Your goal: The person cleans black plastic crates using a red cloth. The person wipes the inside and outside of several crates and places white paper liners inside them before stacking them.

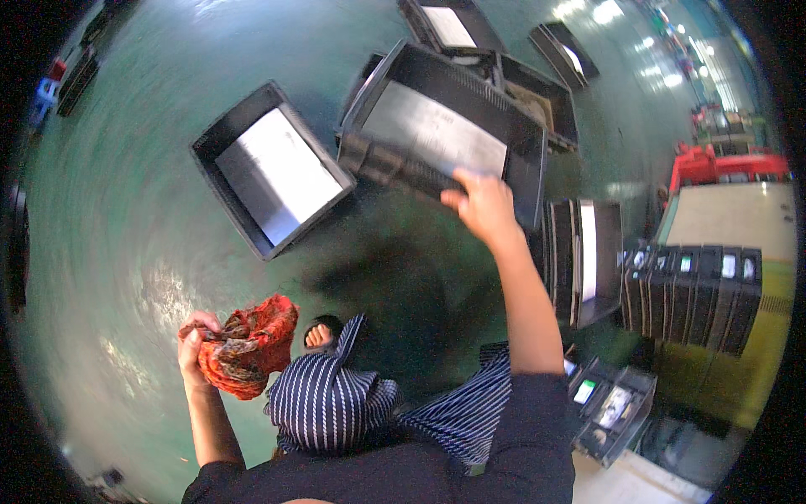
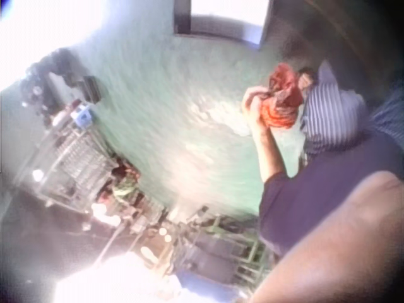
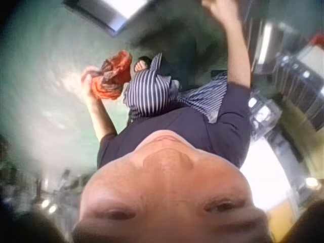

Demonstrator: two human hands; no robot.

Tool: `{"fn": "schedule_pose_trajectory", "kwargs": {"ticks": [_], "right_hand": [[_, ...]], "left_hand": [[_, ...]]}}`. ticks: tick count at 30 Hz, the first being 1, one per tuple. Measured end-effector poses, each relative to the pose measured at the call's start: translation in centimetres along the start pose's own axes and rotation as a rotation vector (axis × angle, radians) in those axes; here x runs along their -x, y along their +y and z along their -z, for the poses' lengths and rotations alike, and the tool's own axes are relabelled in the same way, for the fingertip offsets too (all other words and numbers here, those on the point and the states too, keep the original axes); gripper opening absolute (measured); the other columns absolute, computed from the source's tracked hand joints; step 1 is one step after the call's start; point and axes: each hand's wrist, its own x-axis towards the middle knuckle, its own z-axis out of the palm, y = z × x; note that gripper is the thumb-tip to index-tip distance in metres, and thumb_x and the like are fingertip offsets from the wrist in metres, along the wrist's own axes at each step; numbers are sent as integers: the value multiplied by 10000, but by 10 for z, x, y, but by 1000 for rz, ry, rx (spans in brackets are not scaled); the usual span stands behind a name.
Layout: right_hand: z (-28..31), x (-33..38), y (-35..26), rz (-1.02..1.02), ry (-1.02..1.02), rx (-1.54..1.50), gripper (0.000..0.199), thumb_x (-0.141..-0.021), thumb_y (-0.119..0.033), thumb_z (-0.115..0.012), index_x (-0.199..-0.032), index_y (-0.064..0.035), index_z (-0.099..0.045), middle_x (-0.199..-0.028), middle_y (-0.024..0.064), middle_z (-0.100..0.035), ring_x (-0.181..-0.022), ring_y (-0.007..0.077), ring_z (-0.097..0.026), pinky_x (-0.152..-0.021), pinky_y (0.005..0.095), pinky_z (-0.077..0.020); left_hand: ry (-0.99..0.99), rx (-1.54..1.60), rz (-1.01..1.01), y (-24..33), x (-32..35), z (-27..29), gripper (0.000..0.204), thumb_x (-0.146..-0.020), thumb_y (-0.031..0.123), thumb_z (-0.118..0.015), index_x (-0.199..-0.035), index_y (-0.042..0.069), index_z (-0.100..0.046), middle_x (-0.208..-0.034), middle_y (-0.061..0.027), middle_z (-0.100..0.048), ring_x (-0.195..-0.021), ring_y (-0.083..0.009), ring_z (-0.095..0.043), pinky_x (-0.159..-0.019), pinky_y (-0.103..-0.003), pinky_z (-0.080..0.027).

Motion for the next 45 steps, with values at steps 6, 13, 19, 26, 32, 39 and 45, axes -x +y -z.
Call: {"fn": "schedule_pose_trajectory", "kwargs": {"ticks": [6, 13, 19, 26, 32, 39, 45], "right_hand": [[-62, 228, 18, -153, 9, -298, 260, -660, -31, -646, -901, -129, -660, -849, 58, -679, -783, 240, -657, -676, 354, -519], [-184, 295, 35, -303, 63, -262, 273, -687, -116, -672, -958, -108, -642, -1026, 61, -650, -923, 233, -628, -815, 365, -481], [-157, 263, 54, -383, 20, -678, 609, -751, -609, -587, -1092, -106, -629, -1162, 79, -600, -1107, 275, -546, -978, 463, -377], [-213, 219, 101, -292, -278, -35, 1003, -594, -340, -807, -1422, -245, -250, -1501, 119, -115, -1373, 354, -154, -1007, 620, -273], [-208, 227, 139, -225, 114, -222, 117, -771, -194, -633, -884, -166, -621, -882, 67, -660, -811, 259, -648, -682, 390, -525], [43, 246, 127, -584, 412, -372, 153, -857, -230, -585, -937, -109, -636, -802, 107, -646, -727, 233, -642, -660, 351, -488], [132, 286, 222, -611, 964, 269, 161, -870, -269, -606, -981, -159, -644, -856, 94, -676, -757, 227, -670, -646, 334, -505]], "left_hand": [[-147, -51, -1, 1, -47, -60, 405, -742, 384, -615, -824, -7, -547, -807, -53, -526, -750, -124, -500, -696, -244, -394], [-414, -179, 24, 12, -72, -128, 376, -767, 359, -586, -851, -4, -538, -827, -54, -514, -758, -124, -477, -704, -247, -375], [-345, -276, -17, 17, -40, -141, 378, -799, 365, -560, -868, -4, -509, -832, -55, -472, -769, -129, -453, -707, -258, -373], [-455, -345, -26, 16, -39, -129, 290, -881, 318, -473, -925, 32, -489, -918, -59, -478, -842, -172, -496, -787, -313, -431], [-324, -265, 43, 9, -32, -112, 243, -913, 280, -447, -937, 47, -510, -953, -40, -477, -893, -159, -485, -822, -305, -412], [-253, -290, -39, 12, -28, -111, 231, -929, 255, -435, -964, 48, -531, -935, -36, -489, -877, -149, -498, -800, -289, -428], [-187, -341, -131, 4, -31, -131, 265, -892, 275, -445, -898, 20, -517, -876, -38, -471, -811, -132, -475, -748, -266, -397]]}}
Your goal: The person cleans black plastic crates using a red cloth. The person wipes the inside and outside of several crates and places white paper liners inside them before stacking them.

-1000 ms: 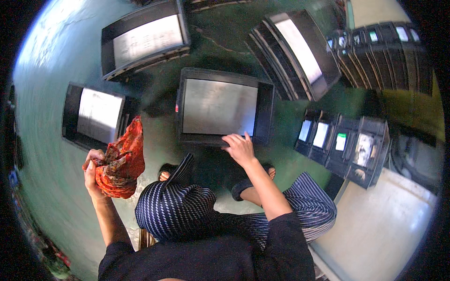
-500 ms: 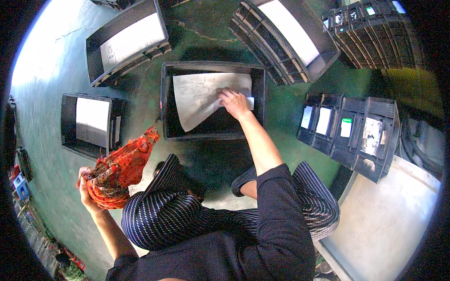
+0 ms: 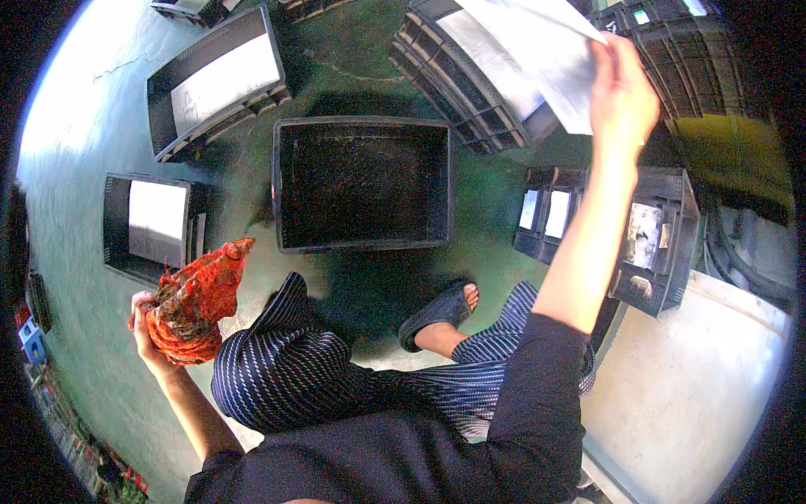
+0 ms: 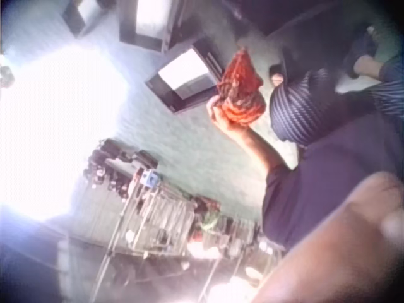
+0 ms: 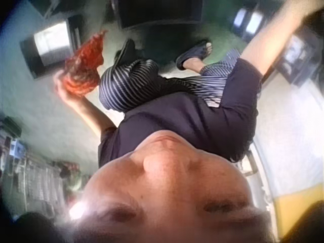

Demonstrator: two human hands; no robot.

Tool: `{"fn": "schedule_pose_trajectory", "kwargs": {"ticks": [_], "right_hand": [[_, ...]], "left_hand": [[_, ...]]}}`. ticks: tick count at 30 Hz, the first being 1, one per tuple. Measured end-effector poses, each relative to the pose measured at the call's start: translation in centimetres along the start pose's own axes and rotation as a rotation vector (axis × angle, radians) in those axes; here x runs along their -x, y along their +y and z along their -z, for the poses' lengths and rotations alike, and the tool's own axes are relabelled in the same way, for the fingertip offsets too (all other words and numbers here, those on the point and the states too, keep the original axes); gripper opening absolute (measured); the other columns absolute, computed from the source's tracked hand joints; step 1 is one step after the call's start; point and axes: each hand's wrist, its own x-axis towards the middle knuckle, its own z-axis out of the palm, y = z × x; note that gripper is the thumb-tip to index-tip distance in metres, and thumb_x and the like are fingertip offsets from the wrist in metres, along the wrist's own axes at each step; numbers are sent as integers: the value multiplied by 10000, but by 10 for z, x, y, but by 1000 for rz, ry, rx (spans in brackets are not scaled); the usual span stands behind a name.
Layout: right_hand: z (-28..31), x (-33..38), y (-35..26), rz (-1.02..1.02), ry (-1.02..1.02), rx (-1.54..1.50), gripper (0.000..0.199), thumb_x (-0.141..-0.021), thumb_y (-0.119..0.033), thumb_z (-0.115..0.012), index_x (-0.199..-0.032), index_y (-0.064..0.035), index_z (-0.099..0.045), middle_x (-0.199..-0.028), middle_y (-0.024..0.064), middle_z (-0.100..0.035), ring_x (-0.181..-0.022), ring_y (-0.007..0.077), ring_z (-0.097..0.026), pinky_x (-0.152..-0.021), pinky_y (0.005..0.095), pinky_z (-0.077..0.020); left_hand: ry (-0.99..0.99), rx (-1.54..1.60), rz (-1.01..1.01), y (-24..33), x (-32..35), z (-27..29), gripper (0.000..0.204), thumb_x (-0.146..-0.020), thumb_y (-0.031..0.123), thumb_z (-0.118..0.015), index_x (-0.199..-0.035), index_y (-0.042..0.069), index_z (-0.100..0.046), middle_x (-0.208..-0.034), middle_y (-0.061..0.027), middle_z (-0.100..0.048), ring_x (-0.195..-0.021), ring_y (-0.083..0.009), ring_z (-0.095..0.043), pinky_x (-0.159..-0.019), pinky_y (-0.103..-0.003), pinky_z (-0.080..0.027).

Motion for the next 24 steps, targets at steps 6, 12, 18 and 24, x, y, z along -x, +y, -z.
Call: {"fn": "schedule_pose_trajectory", "kwargs": {"ticks": [6, 12, 18, 24], "right_hand": [[-108, 43, 54, 35, -210, 234, 197, -828, -210, -614, -1023, -188, -614, -931, 80, -663, -799, 311, -640, -702, 399, -506], [-106, 126, -58, 343, -400, -201, 294, -726, -175, -662, -994, -63, -622, -1024, 107, -624, -992, 293, -575, -894, 399, -456], [-66, 310, -85, 365, -1166, -332, 470, -720, -327, -705, -1095, -67, -592, -1105, 107, -607, -1037, 281, -578, -898, 388, -464], [-63, 286, -80, 205, -963, -516, 368, -784, -333, -655, -1044, -78, -600, -1027, 105, -615, -967, 294, -590, -816, 402, -484]], "left_hand": [[-70, 15, 4, 3, 10, 11, 266, -908, 289, -452, -947, 33, -516, -907, -38, -472, -848, -145, -496, -776, -289, -426], [-73, 20, 28, 12, 15, 23, 247, -921, 270, -450, -954, 36, -522, -930, -35, -475, -885, -145, -498, -807, -296, -425], [-95, 6, -1, 11, -1, 1, 238, -920, 257, -442, -930, 35, -526, -918, -30, -488, -862, -128, -485, -797, -266, -403], [-74, -18, 7, 12, -10, 0, 245, -930, 264, -419, -916, 42, -523, -880, -30, -489, -832, -124, -496, -766, -268, -420]]}}
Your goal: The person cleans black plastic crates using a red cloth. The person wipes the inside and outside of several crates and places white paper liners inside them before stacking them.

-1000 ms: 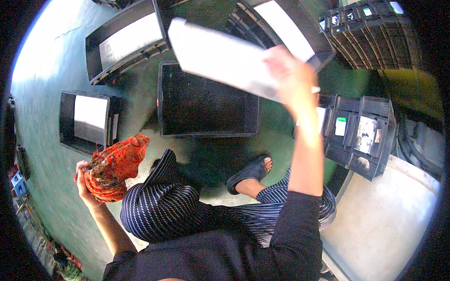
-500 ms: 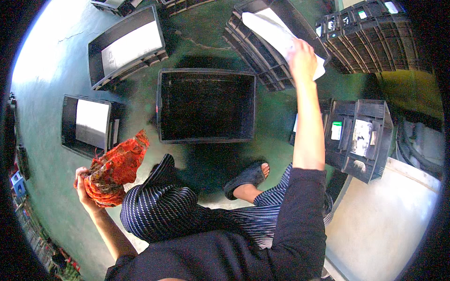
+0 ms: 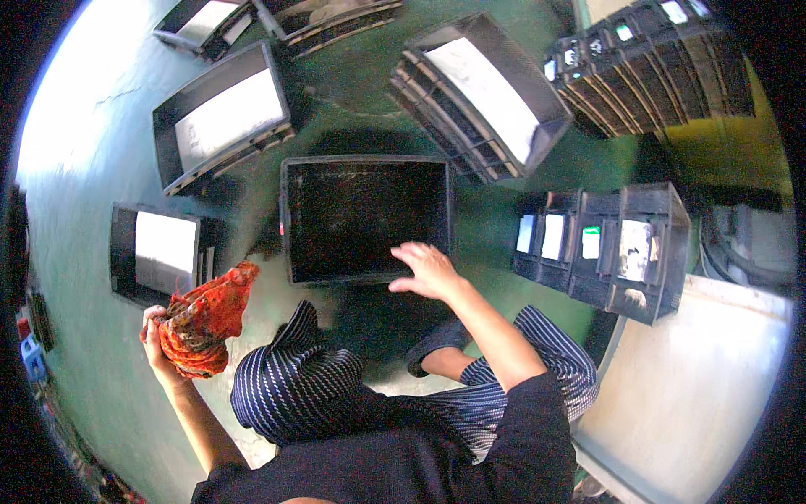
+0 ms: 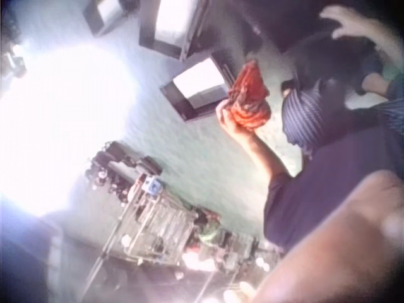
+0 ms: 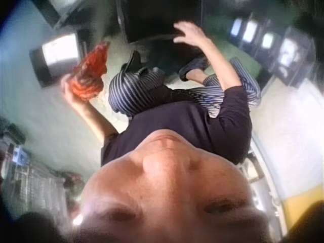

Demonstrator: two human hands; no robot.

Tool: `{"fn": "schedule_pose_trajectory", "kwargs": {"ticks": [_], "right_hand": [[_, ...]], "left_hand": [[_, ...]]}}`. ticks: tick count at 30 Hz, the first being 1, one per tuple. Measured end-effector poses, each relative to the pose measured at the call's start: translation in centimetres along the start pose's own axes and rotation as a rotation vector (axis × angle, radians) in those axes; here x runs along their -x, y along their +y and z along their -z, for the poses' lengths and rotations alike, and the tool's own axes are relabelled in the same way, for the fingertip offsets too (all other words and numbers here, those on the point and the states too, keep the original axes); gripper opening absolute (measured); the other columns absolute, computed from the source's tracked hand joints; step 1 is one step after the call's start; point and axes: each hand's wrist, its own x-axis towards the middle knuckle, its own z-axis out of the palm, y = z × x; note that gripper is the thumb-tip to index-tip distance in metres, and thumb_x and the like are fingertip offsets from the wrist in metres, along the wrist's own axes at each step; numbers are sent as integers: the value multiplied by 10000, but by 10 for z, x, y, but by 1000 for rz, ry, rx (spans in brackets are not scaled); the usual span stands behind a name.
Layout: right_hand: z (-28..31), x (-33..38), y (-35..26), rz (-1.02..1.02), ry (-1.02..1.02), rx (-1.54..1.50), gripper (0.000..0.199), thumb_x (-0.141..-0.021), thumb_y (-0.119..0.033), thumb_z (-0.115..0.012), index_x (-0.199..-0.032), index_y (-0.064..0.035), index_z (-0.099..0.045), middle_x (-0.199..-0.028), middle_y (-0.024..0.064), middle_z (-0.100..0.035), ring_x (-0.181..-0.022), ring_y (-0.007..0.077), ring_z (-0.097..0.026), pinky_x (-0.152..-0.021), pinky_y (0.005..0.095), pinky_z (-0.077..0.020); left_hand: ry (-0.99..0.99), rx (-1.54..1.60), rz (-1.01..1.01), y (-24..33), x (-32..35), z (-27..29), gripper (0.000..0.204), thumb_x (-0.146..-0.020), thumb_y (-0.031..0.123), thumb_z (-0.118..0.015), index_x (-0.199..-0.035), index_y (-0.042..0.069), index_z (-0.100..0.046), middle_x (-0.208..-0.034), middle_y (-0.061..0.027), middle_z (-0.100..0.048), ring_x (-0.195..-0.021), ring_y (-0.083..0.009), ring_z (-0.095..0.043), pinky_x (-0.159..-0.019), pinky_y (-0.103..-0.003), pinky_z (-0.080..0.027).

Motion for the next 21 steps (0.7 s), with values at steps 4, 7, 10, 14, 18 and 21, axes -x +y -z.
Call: {"fn": "schedule_pose_trajectory", "kwargs": {"ticks": [4, 7, 10, 14, 18, 21], "right_hand": [[61, -84, 46, -285, 239, 52, 262, -862, -322, -552, -952, -85, -618, -943, 103, -628, -907, 307, -606, -767, 421, -494], [74, -117, 130, -369, 214, 171, 262, -901, -304, -473, -911, -86, -617, -934, 112, -630, -907, 319, -605, -766, 435, -491], [60, -152, 162, -362, 67, 140, 257, -882, -308, -501, -967, -105, -634, -1010, 119, -634, -933, 317, -607, -806, 441, -484], [64, -197, 189, -369, -65, 57, 295, -861, -300, -560, -1087, -120, -620, -1076, 129, -628, -1048, 314, -576, -901, 422, -457], [65, -191, 198, -435, 112, 231, 436, -852, -297, -581, -1213, -58, -532, -1210, 162, -546, -1140, 305, -520, -941, 395, -430], [70, -160, 90, -162, 254, -20, 417, -837, -293, -605, -1157, -30, -555, -1187, 155, -555, -1111, 301, -536, -934, 396, -436]], "left_hand": [[-35, -17, -53, -5, -15, -18, 269, -902, 279, -437, -916, 24, -520, -878, -43, -486, -831, -141, -498, -773, -280, -415], [-57, -40, -76, -8, -12, -35, 271, -902, 284, -439, -891, 26, -521, -864, -30, -473, -824, -124, -471, -776, -267, -388], [25, -164, -70, 0, 7, 1, 250, -915, 258, -424, -892, 31, -528, -864, -30, -485, -834, -126, -475, -802, -275, -392], [196, -194, -47, 11, 36, 9, 243, -914, 247, -426, -896, 28, -529, -871, -36, -485, -844, -133, -481, -811, -283, -397], [270, -149, -8, 9, 43, 14, 243, -902, 234, -441, -876, 20, -552, -880, -37, -500, -847, -132, -485, -819, -274, -388], [248, -153, -16, 10, 40, 16, 240, -895, 229, -459, -861, 14, -560, -895, -40, -509, -851, -132, -489, -823, -273, -385]]}}
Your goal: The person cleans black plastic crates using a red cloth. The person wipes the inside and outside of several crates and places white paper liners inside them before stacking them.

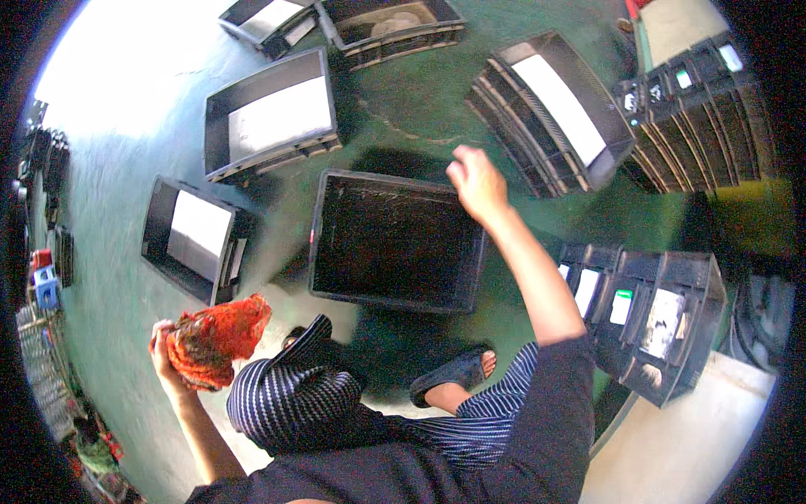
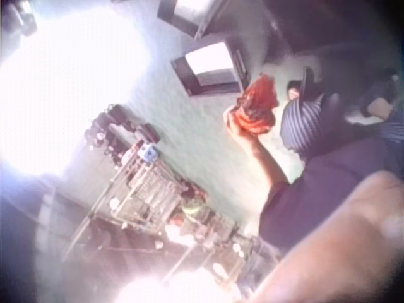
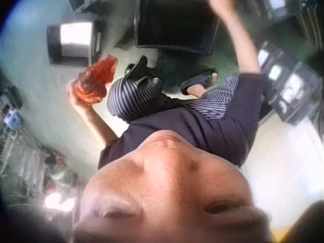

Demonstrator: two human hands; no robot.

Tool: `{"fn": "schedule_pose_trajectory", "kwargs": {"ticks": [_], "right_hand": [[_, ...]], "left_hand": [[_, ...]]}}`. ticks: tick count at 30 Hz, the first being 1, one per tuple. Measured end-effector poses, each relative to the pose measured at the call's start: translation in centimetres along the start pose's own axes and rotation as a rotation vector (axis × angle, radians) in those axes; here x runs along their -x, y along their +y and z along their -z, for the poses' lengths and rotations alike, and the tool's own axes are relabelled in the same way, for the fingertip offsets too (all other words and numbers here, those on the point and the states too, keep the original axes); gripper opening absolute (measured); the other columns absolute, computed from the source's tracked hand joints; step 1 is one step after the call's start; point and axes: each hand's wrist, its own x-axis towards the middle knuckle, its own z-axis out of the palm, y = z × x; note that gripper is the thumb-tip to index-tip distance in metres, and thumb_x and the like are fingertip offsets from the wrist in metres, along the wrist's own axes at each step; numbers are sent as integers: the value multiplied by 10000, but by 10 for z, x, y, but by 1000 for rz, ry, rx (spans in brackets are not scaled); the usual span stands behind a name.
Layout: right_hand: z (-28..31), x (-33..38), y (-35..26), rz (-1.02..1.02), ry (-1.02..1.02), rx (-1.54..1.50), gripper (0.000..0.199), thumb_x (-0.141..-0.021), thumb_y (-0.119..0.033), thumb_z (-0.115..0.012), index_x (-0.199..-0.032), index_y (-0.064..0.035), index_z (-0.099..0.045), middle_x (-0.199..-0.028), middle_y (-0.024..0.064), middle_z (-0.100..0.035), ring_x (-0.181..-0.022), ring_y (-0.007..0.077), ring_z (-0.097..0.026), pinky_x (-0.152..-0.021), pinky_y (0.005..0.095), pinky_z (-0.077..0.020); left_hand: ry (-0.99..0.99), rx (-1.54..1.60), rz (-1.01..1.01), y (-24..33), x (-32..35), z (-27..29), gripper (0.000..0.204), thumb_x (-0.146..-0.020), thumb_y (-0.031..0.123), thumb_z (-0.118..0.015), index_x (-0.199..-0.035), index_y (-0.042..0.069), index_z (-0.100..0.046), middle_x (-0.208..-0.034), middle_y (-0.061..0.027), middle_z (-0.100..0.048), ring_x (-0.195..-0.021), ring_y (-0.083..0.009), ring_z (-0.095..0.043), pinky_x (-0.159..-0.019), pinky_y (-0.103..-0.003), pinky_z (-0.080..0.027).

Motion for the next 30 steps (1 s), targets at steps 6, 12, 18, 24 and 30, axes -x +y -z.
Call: {"fn": "schedule_pose_trajectory", "kwargs": {"ticks": [6, 12, 18, 24, 30], "right_hand": [[-41, 195, -66, 348, -590, 146, 702, -716, -334, -722, -1282, -59, -412, -1200, 214, -526, -1136, 314, -515, -906, 439, -449], [22, 146, -88, 23, -58, -51, 256, -752, -276, -700, -729, -67, -553, -627, 136, -558, -583, 318, -591, -497, 396, -441], [67, 111, -13, -774, 199, -622, 561, -901, -514, -485, -909, 27, -635, -810, 121, -644, -665, 196, -565, -653, 347, -462], [-13, 159, 27, -968, 70, -1428, 459, -912, -402, -478, -1123, -12, -600, -1056, 144, -641, -923, 237, -628, -805, 383, -505], [-52, 158, 1, -1014, 188, -1531, 451, -911, -393, -478, -1124, -15, -600, -1053, 141, -643, -919, 237, -628, -808, 382, -504]], "left_hand": [[-135, 154, 46, 2, -22, -42, 221, -888, 225, -491, -908, 14, -558, -896, -41, -537, -836, -120, -521, -775, -257, -419], [-211, 176, -9, 2, -42, -41, 215, -891, 214, -491, -908, 9, -555, -931, -53, -527, -844, -120, -516, -781, -250, -417], [-297, 238, -42, -4, -49, -49, 230, -897, 237, -506, -909, 11, -548, -927, -57, -525, -851, -116, -512, -797, -258, -419], [-228, 209, -31, -9, -44, -24, 244, -903, 260, -470, -924, 28, -543, -895, -43, -525, -824, -125, -530, -766, -267, -439], [-187, 276, 6, -9, -39, -11, 224, -890, 228, -507, -927, 10, -540, -909, -60, -527, -854, -130, -522, -791, -271, -427]]}}
